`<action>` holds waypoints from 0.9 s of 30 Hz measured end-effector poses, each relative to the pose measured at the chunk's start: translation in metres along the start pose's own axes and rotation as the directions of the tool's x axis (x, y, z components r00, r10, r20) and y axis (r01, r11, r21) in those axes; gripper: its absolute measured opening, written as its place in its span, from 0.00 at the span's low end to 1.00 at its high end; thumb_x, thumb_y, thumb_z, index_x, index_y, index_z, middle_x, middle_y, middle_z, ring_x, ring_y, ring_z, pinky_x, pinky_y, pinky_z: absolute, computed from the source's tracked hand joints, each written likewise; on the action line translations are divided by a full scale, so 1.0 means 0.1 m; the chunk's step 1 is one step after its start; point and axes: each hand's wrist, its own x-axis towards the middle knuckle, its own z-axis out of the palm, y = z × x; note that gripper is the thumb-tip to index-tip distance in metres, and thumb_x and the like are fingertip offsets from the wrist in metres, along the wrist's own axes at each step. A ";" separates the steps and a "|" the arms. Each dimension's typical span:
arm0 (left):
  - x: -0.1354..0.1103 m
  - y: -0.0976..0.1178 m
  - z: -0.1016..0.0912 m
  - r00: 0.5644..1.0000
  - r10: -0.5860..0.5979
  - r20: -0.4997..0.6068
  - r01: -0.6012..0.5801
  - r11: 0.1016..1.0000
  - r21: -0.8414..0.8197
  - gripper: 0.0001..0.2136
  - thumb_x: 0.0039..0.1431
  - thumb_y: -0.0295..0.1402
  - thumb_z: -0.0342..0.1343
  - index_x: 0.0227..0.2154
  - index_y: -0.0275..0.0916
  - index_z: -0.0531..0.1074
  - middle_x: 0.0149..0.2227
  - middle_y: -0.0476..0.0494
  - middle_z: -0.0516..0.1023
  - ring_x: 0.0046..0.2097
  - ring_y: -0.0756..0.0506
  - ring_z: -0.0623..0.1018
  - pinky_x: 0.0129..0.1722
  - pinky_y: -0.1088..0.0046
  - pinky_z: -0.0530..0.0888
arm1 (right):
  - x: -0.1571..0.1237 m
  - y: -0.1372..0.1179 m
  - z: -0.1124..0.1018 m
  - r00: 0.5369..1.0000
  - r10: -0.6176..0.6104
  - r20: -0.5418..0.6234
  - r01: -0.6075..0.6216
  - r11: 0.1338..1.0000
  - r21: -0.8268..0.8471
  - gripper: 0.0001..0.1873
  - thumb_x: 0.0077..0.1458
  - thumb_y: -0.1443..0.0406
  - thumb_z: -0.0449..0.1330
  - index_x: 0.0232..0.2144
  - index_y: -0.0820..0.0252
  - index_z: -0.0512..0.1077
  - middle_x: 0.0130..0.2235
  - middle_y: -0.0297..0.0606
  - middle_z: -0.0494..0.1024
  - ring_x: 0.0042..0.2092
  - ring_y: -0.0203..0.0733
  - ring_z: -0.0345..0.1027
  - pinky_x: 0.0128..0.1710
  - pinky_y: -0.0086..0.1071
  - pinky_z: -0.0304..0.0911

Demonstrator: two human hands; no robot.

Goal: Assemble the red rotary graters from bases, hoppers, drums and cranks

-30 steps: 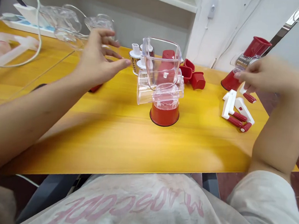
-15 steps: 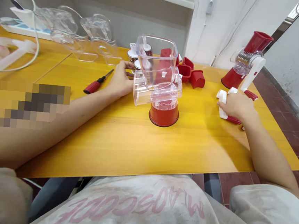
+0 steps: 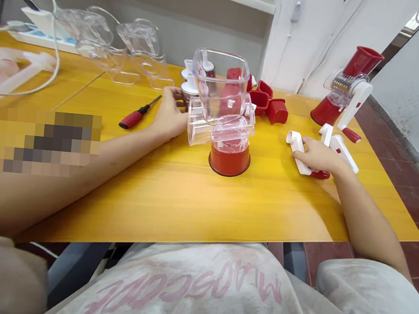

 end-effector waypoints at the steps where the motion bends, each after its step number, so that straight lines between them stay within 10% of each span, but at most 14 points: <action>1: -0.08 0.09 -0.05 0.999 -0.043 -0.027 0.042 0.998 -0.041 0.42 0.48 0.51 0.87 0.56 0.50 0.64 0.61 0.37 0.83 0.65 0.30 0.84 0.74 0.35 0.77 | -0.01 0.01 0.00 1.000 -0.002 0.023 0.000 0.995 0.096 0.22 0.65 0.49 0.74 0.51 0.52 0.75 0.44 0.48 0.89 0.41 0.60 0.82 0.42 0.49 0.74; 7: -0.64 0.75 -0.43 0.959 -0.282 0.014 0.255 0.844 -0.472 0.28 0.57 0.60 0.80 0.53 0.53 0.80 0.51 0.50 0.91 0.47 0.37 0.89 0.49 0.53 0.90 | -0.15 -0.11 0.05 0.979 -0.172 0.109 0.021 0.619 0.785 0.32 0.52 0.49 0.77 0.56 0.47 0.74 0.27 0.36 0.80 0.25 0.48 0.63 0.24 0.39 0.51; 13: -0.85 1.09 -0.52 0.908 -0.405 0.107 0.367 0.644 -0.671 0.33 0.62 0.68 0.70 0.51 0.42 0.89 0.38 0.42 0.90 0.30 0.46 0.81 0.22 0.73 0.80 | -0.24 -0.47 0.16 0.977 -0.197 -0.076 0.128 0.267 0.955 0.34 0.57 0.44 0.68 0.61 0.48 0.79 0.22 0.28 0.60 0.25 0.43 0.44 0.30 0.40 0.48; 27: -0.82 0.97 -0.60 0.928 -0.355 0.116 0.360 0.768 -0.530 0.26 0.49 0.56 0.68 0.47 0.47 0.89 0.42 0.40 0.92 0.39 0.33 0.84 0.23 0.59 0.76 | 0.10 -0.42 0.47 0.990 -0.115 -0.084 0.094 0.088 0.992 0.40 0.55 0.43 0.76 0.64 0.53 0.79 0.31 0.33 0.83 0.25 0.44 0.67 0.25 0.38 0.65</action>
